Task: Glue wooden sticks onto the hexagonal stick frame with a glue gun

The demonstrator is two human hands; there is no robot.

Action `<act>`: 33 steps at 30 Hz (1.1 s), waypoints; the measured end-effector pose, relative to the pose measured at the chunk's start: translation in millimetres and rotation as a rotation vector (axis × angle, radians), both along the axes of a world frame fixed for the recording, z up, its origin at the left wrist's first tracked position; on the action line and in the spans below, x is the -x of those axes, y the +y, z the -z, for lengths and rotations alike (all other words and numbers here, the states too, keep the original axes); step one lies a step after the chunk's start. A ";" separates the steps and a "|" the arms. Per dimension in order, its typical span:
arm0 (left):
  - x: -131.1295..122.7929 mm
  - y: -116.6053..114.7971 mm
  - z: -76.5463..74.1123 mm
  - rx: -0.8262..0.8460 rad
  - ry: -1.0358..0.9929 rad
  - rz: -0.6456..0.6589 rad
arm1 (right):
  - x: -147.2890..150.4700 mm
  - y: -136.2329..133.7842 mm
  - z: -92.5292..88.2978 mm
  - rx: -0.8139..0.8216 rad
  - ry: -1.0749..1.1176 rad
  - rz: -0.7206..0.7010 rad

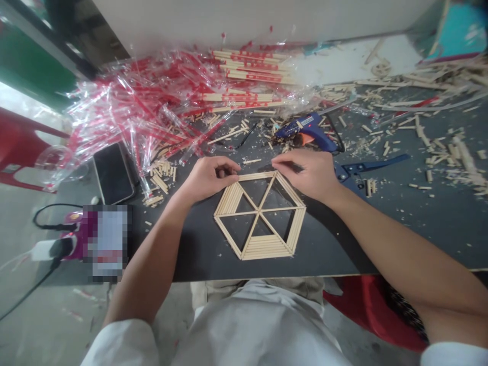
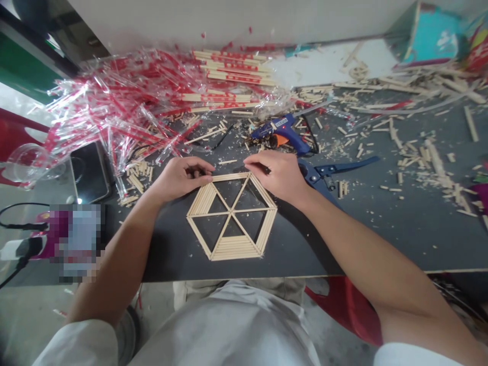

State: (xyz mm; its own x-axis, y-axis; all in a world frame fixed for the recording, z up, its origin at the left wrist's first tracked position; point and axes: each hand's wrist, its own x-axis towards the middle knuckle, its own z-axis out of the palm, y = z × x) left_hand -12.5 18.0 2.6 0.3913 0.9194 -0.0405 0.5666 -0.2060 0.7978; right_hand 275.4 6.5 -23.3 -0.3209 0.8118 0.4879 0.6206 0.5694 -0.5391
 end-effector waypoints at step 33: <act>0.6 0.6 -8.1 -0.055 0.115 0.023 | 2.2 4.4 5.3 0.104 0.042 -0.055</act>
